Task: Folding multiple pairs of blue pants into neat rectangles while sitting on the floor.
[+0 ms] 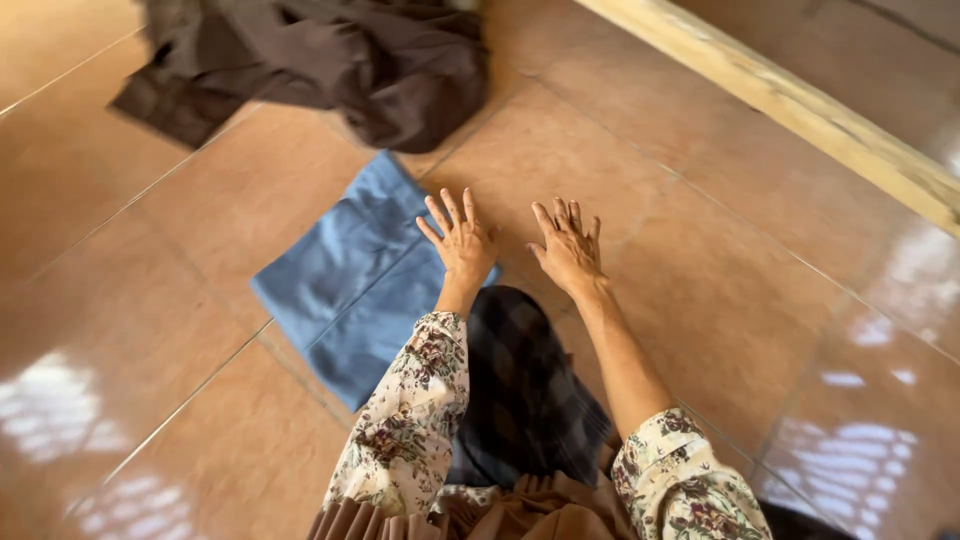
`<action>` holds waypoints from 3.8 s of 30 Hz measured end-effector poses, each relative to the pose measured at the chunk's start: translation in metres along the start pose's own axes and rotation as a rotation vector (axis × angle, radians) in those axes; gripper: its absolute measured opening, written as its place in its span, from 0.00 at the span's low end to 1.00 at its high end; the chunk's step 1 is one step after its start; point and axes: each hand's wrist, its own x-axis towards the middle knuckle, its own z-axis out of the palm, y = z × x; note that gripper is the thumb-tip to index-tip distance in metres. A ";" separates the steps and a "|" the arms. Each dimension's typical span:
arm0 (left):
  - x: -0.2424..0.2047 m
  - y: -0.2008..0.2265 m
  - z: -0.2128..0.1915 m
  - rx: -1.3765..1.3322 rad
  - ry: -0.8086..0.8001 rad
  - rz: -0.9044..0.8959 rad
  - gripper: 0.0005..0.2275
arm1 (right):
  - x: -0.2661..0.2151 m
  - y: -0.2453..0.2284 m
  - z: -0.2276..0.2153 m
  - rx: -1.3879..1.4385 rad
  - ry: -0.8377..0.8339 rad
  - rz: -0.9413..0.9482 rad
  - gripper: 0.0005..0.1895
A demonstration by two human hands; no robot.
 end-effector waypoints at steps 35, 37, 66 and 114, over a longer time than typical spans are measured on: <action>-0.541 0.396 0.120 -0.289 -0.318 1.724 0.34 | -0.670 0.296 0.014 0.058 0.512 1.477 0.37; -0.570 0.382 0.128 -0.213 -0.447 1.809 0.34 | -0.707 0.282 0.030 0.130 0.529 1.549 0.37; -0.665 0.270 0.174 -0.119 -1.800 1.358 0.44 | -0.777 0.272 0.066 1.032 2.118 1.167 0.49; -0.514 0.396 0.099 -0.952 -1.335 0.667 0.09 | -0.647 0.259 0.043 -0.068 0.903 0.987 0.14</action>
